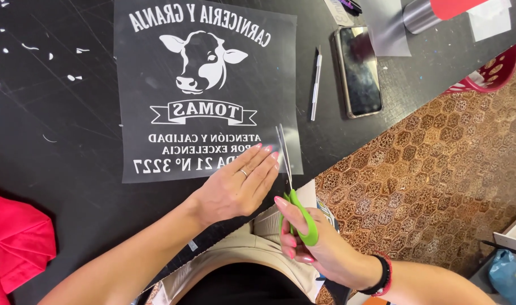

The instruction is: The person is weeding a vinyl design for a sign, using a weeding tool to remove excess vinyl and scissors to trim the sheet.

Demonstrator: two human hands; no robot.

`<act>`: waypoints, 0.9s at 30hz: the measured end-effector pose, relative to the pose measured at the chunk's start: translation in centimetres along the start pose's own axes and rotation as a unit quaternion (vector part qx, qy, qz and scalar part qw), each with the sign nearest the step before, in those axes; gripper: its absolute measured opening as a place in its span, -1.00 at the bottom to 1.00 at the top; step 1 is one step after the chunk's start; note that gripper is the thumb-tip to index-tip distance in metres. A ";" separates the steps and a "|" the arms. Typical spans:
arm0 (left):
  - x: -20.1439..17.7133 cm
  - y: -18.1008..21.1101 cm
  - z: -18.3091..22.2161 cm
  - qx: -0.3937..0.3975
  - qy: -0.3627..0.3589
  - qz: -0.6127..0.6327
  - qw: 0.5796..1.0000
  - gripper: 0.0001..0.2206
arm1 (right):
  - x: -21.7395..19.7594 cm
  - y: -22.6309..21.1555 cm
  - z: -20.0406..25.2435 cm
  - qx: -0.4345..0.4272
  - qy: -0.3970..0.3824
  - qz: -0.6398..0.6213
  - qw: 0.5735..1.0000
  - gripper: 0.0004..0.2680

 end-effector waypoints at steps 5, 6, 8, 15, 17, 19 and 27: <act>-0.4 -0.1 -0.4 0.005 -0.010 0.016 1.000 -0.74 | 0.0 -0.3 -0.1 -0.003 0.005 -0.020 1.000 -0.60; -0.4 0.0 -0.4 0.006 -0.010 0.017 1.000 -0.74 | 0.1 -0.6 0.0 -0.003 0.006 -0.021 1.000 -0.60; -0.4 0.3 -0.4 0.007 -0.012 0.013 1.000 -0.75 | 0.2 -1.2 0.2 -0.004 0.010 -0.012 1.000 -0.58; -1.4 -0.2 -1.1 0.002 0.009 -0.007 1.000 -0.77 | 0.6 -3.1 0.4 0.000 0.024 0.016 1.000 -0.56; -2.0 -0.3 -1.6 0.003 0.036 0.010 0.999 -0.82 | 0.6 -3.4 0.3 -0.008 0.023 0.032 0.999 -0.56; -1.9 -0.1 -1.5 0.009 0.041 0.018 0.999 -0.82 | 0.2 -3.5 -0.5 -0.017 0.024 0.020 0.999 -0.57; -1.8 0.4 -1.8 0.024 0.055 0.040 0.997 -0.80 | -0.4 -4.7 -1.4 -0.059 0.006 0.034 0.998 -0.58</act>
Point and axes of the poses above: each hand's wrist, its own z-axis away from the middle knuckle, its own x-axis out of the palm, y = z × x, the point moved 1 cm from there along -z, towards the middle knuckle, and after that the axes turned 3 degrees about x, right-handed, at the moved point
